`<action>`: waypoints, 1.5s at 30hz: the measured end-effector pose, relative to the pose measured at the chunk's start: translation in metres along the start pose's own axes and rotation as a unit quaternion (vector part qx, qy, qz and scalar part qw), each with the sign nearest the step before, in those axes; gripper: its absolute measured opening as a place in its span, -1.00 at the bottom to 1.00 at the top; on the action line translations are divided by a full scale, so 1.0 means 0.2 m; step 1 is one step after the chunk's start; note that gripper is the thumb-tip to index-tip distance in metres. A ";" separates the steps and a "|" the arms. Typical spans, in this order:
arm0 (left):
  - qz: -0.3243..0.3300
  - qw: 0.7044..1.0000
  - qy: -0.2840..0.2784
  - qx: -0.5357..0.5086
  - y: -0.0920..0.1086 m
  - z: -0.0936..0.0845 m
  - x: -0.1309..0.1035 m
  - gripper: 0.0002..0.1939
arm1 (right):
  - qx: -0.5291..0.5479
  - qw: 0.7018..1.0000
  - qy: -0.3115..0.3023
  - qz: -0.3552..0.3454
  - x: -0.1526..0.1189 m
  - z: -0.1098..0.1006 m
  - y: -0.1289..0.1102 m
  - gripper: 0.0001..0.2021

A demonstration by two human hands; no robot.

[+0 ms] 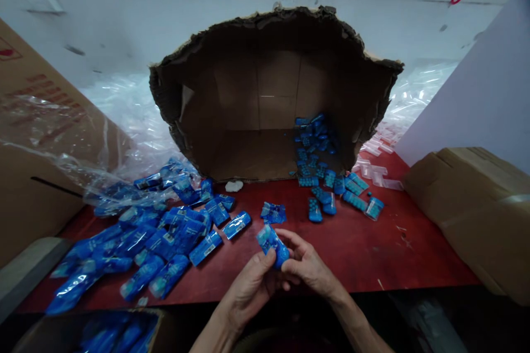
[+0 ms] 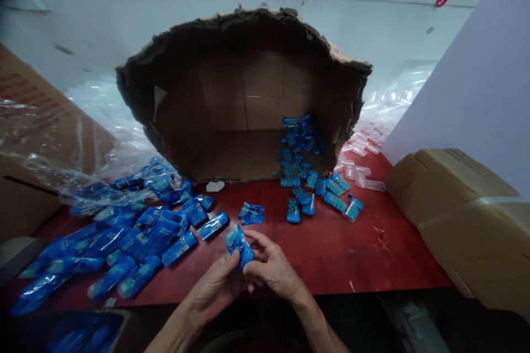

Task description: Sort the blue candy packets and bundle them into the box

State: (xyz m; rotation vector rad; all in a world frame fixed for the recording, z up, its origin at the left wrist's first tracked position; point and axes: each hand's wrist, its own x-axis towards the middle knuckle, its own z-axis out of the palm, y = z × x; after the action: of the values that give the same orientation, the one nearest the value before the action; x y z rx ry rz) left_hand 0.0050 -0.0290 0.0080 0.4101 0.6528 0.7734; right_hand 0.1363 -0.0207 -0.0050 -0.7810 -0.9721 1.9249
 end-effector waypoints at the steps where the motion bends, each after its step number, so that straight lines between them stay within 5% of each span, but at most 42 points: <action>1: 0.009 1.000 0.010 -0.010 -0.02 0.00 0.01 -0.72 | -0.004 1.000 0.014 -0.007 0.00 0.00 0.01 -0.44; 6: 0.038 0.998 0.052 -0.018 -0.05 0.01 0.02 -0.72 | -0.062 0.994 0.069 -0.066 0.00 0.02 0.05 -0.54; 12: 0.045 0.998 0.040 -0.005 -0.02 0.03 0.00 -0.75 | -0.004 0.999 0.005 -0.034 0.01 -0.01 0.07 -0.58; 16: 0.039 0.998 0.044 -0.001 -0.03 0.05 0.00 -0.73 | -0.028 0.998 0.027 -0.040 0.02 0.00 0.08 -0.57; 21: 0.089 0.988 0.112 -0.057 0.05 -0.01 0.00 -0.72 | -0.177 0.981 0.051 -0.054 0.05 0.01 0.02 -0.58; 23: 0.158 0.972 0.141 -0.102 0.17 -0.08 -0.02 -0.68 | -0.325 0.936 0.102 -0.088 0.10 -0.02 -0.02 -0.66; 27: 0.293 0.930 0.167 -0.144 0.44 -0.20 -0.09 -0.38 | -0.614 0.759 0.190 -0.104 0.23 -0.11 -0.06 -0.76; 29: 0.298 0.928 0.177 -0.138 0.50 -0.23 -0.09 -0.45 | -0.671 0.704 0.214 -0.086 0.30 -0.14 -0.05 -0.78; 31: 0.255 0.943 0.183 -0.110 0.46 -0.23 -0.07 -0.61 | -0.687 0.685 0.230 -0.075 0.36 -0.15 -0.03 -0.81; 35: 0.130 0.965 0.224 -0.028 0.22 -0.19 0.03 -0.75 | -0.717 0.650 0.243 -0.067 0.40 -0.14 -0.01 -0.77; 38: 0.097 0.961 0.257 0.017 0.06 -0.15 0.11 -0.71 | -0.729 0.637 0.239 -0.074 0.35 -0.12 -0.03 -0.76; 41: 0.107 0.959 0.259 0.046 0.02 -0.10 0.17 -0.67 | -0.724 0.644 0.221 -0.115 0.26 -0.08 -0.07 -0.77; 45: 0.132 0.956 0.251 0.074 0.05 -0.06 0.21 -0.70 | -0.629 0.731 0.187 -0.187 0.17 -0.06 -0.08 -0.80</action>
State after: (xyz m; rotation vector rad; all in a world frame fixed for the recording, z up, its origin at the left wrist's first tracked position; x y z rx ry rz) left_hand 0.0141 0.0112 -0.0111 0.4459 1.1520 1.1029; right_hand 0.1354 0.0191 -0.0024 -1.4631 -1.9555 0.4759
